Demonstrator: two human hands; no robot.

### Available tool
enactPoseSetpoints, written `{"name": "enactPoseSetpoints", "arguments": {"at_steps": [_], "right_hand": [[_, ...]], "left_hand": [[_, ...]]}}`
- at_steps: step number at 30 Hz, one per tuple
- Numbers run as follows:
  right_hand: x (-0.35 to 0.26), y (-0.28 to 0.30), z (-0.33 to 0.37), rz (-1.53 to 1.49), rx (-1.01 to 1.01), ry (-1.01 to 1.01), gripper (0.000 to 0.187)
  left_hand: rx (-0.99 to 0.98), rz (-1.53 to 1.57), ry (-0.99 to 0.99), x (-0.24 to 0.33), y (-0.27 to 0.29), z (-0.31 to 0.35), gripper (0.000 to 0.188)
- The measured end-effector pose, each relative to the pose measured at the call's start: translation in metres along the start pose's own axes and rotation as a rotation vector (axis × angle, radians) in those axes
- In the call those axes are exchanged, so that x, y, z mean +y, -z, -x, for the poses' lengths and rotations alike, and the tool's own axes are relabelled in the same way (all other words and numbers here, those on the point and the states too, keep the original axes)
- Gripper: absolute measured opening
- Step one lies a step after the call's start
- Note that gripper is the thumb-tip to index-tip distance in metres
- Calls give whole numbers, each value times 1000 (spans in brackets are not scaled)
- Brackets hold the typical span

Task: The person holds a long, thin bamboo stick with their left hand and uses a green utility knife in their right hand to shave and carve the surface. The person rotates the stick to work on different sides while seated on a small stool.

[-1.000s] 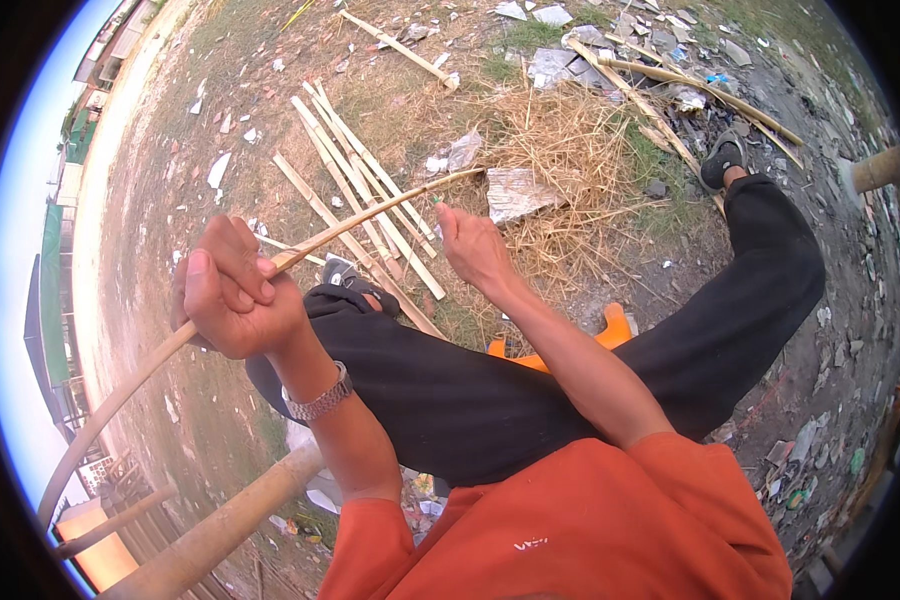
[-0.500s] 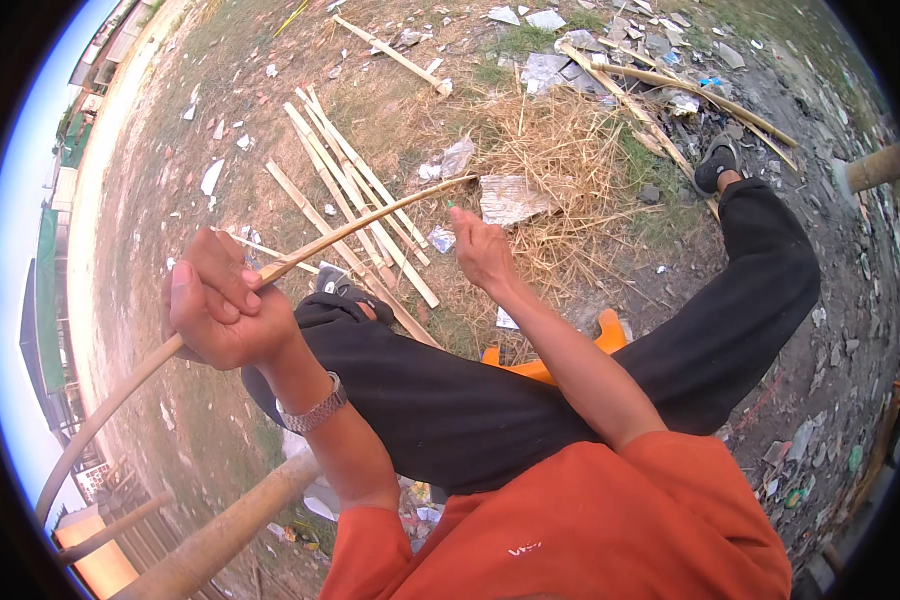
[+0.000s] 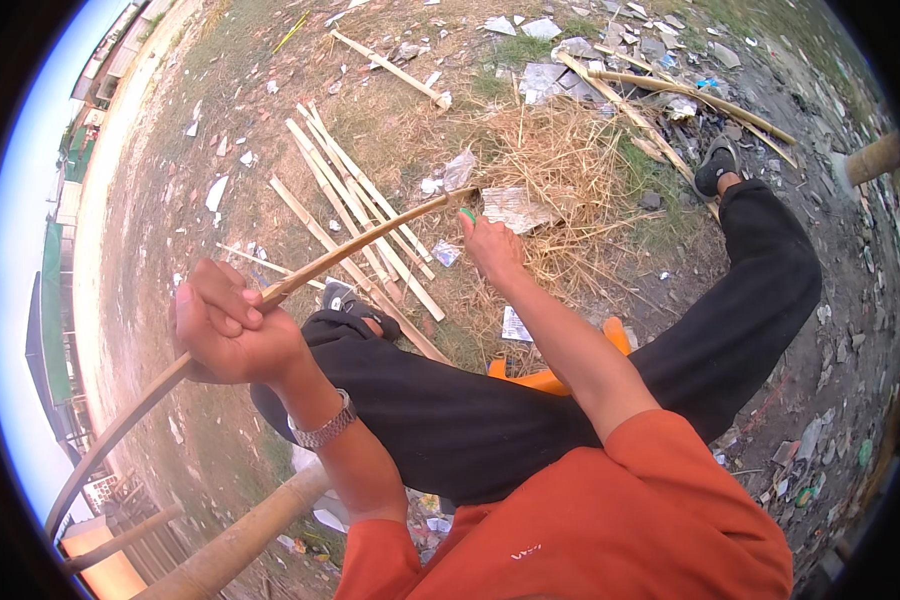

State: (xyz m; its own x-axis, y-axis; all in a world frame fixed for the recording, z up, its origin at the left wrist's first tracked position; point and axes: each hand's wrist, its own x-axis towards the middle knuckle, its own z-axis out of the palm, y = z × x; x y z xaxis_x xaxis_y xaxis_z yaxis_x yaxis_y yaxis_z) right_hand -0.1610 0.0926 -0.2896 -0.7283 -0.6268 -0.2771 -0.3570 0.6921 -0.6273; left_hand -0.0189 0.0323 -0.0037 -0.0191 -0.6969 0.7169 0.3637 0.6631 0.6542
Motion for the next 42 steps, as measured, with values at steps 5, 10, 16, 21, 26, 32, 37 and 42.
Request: {"name": "enactPoseSetpoints", "arguments": {"at_steps": [5, 10, 16, 21, 26, 32, 37, 42], "right_hand": [[-13, -7, 8, -153, 31, -94, 55], [-22, -43, 18, -613, 160, -141, 55], [-6, -50, -15, -563, -130, -219, 59], [70, -55, -23, -115, -51, -293, 62], [53, -51, 2, -308, 45, -38, 67], [4, -43, -7, -521, -8, -96, 70], [4, -43, -11, -357, -29, -217, 70], [62, -46, -5, -212, 4, -210, 68]], "left_hand": [[360, -212, -20, 3, -12, 3, 43], [404, -245, 8, 6, -10, 8, 36], [412, -237, 30, 4, -11, 8, 40], [396, -251, 46, 7, -18, 6, 41], [280, -169, -7, 2, -5, 8, 43], [131, -7, 23, 4, -6, 4, 41], [140, -52, 20, 1, -10, 8, 40], [52, -51, -29, 5, -1, 3, 39]]}}
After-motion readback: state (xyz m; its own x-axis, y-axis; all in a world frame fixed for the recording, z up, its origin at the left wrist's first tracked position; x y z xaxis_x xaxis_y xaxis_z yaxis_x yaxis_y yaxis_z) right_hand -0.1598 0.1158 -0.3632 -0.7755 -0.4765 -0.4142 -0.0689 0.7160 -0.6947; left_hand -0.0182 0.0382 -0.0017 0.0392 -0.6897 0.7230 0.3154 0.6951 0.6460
